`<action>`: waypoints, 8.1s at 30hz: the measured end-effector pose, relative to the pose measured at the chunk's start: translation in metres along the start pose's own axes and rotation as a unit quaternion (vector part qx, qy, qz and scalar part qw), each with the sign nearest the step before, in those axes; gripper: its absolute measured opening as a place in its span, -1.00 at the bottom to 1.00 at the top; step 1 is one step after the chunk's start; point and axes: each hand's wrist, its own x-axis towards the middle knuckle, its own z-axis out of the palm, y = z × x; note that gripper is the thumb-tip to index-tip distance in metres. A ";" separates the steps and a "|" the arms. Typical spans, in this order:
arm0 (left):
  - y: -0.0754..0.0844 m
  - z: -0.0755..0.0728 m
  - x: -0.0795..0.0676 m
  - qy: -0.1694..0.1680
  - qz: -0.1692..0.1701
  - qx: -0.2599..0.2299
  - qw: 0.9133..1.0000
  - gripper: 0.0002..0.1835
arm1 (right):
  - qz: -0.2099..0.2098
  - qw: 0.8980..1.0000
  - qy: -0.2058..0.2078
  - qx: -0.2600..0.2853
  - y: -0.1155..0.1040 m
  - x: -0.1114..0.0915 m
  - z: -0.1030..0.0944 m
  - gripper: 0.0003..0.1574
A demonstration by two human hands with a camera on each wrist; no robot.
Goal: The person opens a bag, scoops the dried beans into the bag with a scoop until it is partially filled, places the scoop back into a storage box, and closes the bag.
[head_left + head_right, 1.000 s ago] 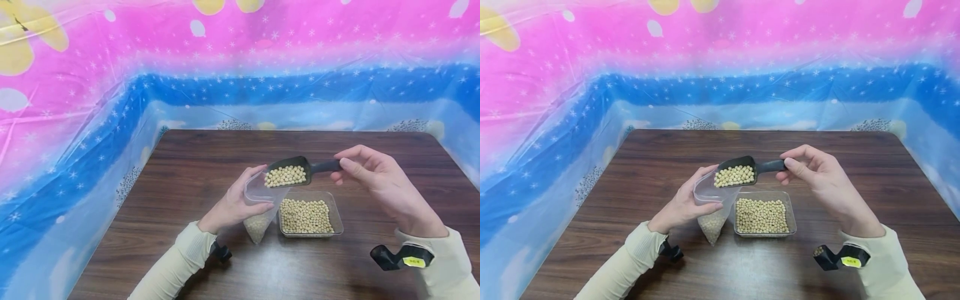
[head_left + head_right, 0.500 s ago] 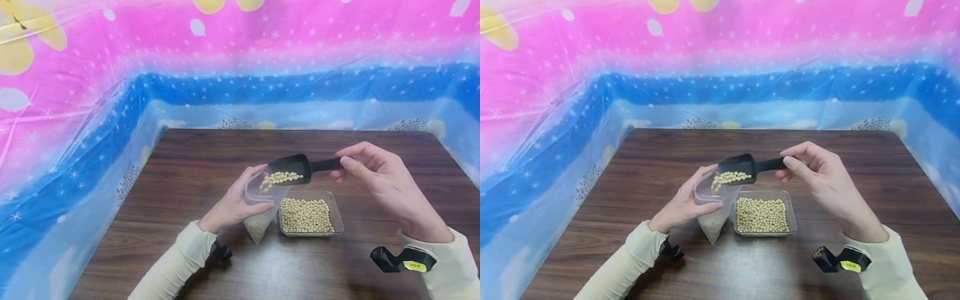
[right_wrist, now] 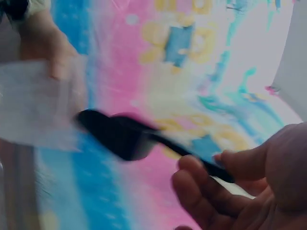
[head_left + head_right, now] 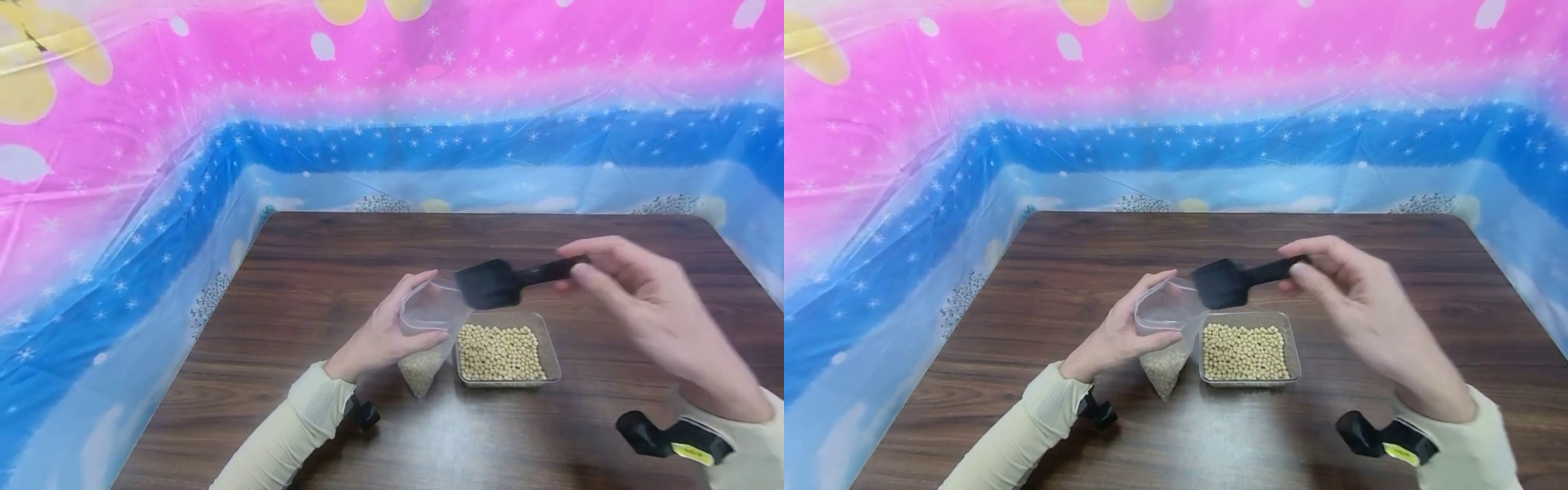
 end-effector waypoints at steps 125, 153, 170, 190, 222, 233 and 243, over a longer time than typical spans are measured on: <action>0.006 -0.001 -0.001 0.001 -0.041 0.000 0.999 -0.12 | 0.041 0.998 0.025 -0.028 0.014 0.010 0.008 -0.69; 0.005 0.000 0.000 0.001 -0.031 -0.023 0.999 -0.16 | 0.028 0.983 0.016 -0.180 0.014 -0.013 -0.011 -0.73; 0.006 0.000 0.001 0.003 -0.031 -0.018 0.999 -0.11 | -0.020 0.958 -0.132 -0.252 0.042 -0.017 0.023 -0.83; 0.006 0.001 0.000 0.002 -0.026 -0.017 1.000 -0.15 | 0.187 0.967 -0.166 0.035 0.108 -0.035 0.029 -0.59; 0.005 0.002 0.001 0.000 -0.024 -0.027 0.999 -0.16 | 0.293 0.935 -0.067 0.189 0.148 -0.047 0.020 -0.54; 0.004 0.002 0.000 0.000 -0.024 -0.030 0.999 -0.16 | 0.180 0.896 -0.023 0.404 0.128 -0.035 -0.004 -0.72; 0.003 0.001 0.000 -0.002 -0.025 -0.036 0.999 -0.15 | 0.109 0.914 0.011 0.391 0.085 -0.015 -0.009 -0.68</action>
